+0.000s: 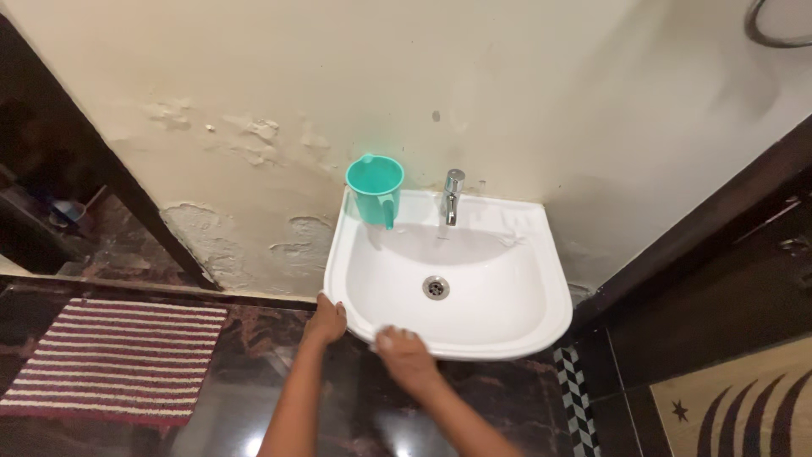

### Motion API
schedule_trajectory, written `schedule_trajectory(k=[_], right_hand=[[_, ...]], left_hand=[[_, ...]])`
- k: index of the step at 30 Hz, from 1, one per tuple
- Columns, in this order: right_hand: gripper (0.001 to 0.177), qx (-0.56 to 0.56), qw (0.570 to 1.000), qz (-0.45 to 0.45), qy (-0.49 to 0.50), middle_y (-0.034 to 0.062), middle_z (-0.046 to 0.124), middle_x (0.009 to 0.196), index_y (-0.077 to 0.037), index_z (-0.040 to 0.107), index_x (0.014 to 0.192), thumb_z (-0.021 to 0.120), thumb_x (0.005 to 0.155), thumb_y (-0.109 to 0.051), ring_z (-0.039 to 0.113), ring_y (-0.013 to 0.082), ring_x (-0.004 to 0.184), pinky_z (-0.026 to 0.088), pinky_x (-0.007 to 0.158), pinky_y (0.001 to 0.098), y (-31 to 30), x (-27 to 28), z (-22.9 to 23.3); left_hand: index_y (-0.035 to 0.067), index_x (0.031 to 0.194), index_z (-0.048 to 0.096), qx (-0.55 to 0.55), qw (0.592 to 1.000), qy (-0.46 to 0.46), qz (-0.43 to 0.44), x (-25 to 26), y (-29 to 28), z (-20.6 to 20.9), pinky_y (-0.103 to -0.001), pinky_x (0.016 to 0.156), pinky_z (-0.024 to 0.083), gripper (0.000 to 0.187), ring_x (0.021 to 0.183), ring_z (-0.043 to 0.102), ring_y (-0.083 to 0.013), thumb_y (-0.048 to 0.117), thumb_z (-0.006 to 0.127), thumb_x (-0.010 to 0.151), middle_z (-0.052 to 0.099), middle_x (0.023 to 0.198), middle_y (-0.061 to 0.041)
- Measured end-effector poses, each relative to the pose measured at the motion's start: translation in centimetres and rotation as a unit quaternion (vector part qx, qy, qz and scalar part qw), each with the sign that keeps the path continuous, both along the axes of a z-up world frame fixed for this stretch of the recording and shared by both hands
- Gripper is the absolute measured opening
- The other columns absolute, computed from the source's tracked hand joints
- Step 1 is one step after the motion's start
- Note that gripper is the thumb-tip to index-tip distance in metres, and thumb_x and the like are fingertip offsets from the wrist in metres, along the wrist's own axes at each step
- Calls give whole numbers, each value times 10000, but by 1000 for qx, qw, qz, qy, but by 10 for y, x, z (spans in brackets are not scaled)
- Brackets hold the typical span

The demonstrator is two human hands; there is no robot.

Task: The person cleans a white bathroom sink using a cloth. They wipe the basin, faucet, and surrounding surfaces, then rinse the cloth under running water. A green plastic jug is moved aside during the cleaning process.

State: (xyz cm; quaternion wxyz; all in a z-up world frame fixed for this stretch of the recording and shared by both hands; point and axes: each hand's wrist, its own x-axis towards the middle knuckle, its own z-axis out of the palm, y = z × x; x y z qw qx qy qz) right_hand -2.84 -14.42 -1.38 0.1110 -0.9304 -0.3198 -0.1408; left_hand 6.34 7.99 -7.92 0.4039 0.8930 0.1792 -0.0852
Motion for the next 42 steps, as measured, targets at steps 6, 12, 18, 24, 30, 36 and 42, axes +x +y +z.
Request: schedule_trajectory(k=[6,12,18,24,30,36,42], right_hand=[[302,104,992,-15,68,317,605,1282,44,603,1207,525,960,-111,643,449,1018,519,882,516,100,51,-19],[522,169,979,-30,110,354,601,1267,117,524,1383,572,902,-81,607,504,1094,510,934,530,100,56,-21],[336,96,995,29,-12,226,685,1236,-18,663,1183,596,873,-125,667,392,1000,507,829,492,-9,-8,13],[247,111,989,-96,-9,127,724,893,-95,712,956,672,907,-334,658,350,848,491,796,496,-148,-19,27],[268,115,982,-119,-86,190,727,1162,-15,736,1033,567,896,-171,621,383,1203,431,1097,487,-296,28,19],[395,64,936,-328,-108,274,669,1263,83,696,1137,580,881,-195,549,423,1282,336,1182,507,-235,4,-11],[442,50,935,-349,-43,271,671,1258,79,692,1186,515,947,-248,560,430,1248,306,1175,511,-143,-28,3]], left_hand=[[-89,1415,453,-36,997,-38,-53,34,36,-24,-493,1147,428,689,1332,551,-493,416,512,951,585,1370,-374],[11,1544,376,-55,995,-24,81,9,9,-15,-508,1203,307,761,1426,399,-477,559,317,1019,451,1509,-313],[-121,1470,395,238,936,-250,67,-37,-60,19,-524,1162,228,852,1449,266,-496,462,584,878,371,1553,-402],[26,1252,680,361,905,-220,-51,-86,-125,88,-592,1225,185,529,1490,337,-383,354,532,863,530,1476,-213],[89,1059,794,318,916,-144,-196,-87,-167,101,-577,1237,202,464,1356,542,-329,307,398,951,696,1271,-146],[100,1149,765,315,911,-46,-262,-79,-186,102,-531,1253,205,524,1405,506,-298,343,325,998,651,1364,-117],[172,1377,636,315,905,23,-284,-74,-185,118,-526,1264,178,557,1489,392,-264,397,295,998,525,1516,-65]])
